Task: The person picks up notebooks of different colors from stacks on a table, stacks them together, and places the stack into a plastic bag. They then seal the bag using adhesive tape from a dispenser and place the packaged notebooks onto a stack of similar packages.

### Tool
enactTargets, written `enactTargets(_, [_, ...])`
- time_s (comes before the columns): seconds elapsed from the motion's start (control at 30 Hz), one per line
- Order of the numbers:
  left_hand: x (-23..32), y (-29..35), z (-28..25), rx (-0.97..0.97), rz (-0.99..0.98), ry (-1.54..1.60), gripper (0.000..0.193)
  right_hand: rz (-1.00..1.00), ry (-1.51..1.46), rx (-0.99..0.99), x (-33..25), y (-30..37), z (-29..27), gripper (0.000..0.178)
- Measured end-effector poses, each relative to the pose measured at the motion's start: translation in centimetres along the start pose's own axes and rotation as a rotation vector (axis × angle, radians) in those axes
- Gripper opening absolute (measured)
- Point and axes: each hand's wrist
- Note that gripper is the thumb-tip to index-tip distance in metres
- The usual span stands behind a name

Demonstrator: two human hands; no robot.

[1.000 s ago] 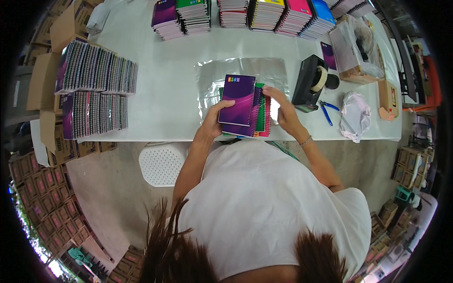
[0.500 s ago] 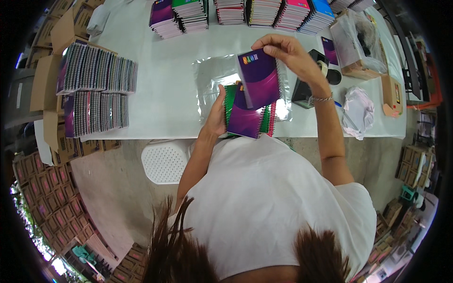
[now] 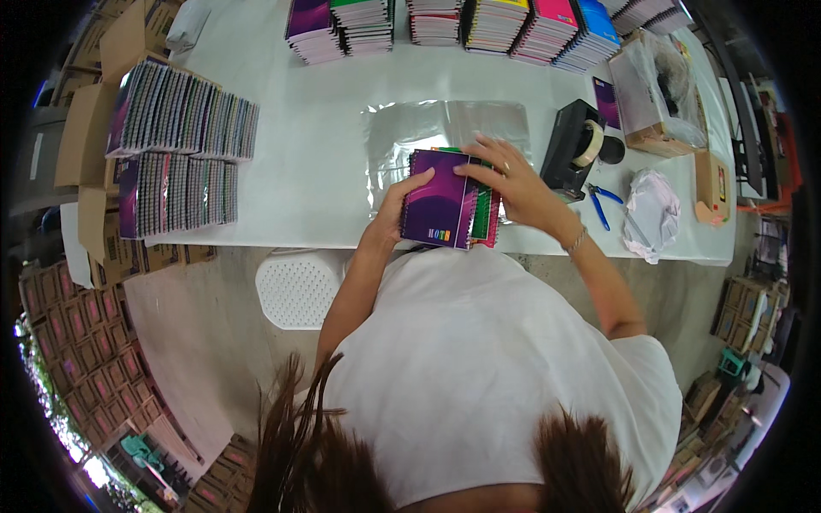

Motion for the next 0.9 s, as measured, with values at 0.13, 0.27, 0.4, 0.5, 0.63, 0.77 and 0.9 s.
enactTargets(0.13, [0.9,0.4,1.1,0.010,-0.115,0.047,0.047,0.041,0.106,0.081,0.6,3.8,6.2,0.082])
enactTargets(0.27, [0.3,0.2,0.7,0.075,-0.186,-0.186,0.061,-0.098,0.008,0.111,1.2,3.0,6.8,0.070])
enactTargets(0.4, [1.6,1.1,1.9,0.095,-0.143,-0.237,0.094,-0.018,-0.326,0.282,1.1,1.3,6.1,0.072])
enactTargets(0.5, [2.7,1.2,1.0,0.046,-0.006,-0.595,0.113,0.231,-0.836,0.384,0.9,0.3,6.2,0.074])
enactTargets(0.63, [2.1,0.0,1.6,0.219,0.399,-1.331,0.121,0.447,-1.003,0.370,1.4,-0.4,6.0,0.072])
enactTargets(0.77, [1.1,-2.3,-0.3,0.074,0.459,-1.117,0.108,0.332,-1.014,0.289,3.6,0.3,8.2,0.092])
enactTargets(0.9, [-1.8,-3.5,-1.8,0.035,0.400,-0.929,0.102,0.285,-1.046,0.351,4.2,-0.3,11.1,0.110])
Point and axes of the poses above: each hand's wrist, its own y-axis away from the middle knuckle, its own z-axis out of the palm, x = y × z, and after that the axes turned 11 degrees about -x, right-handed
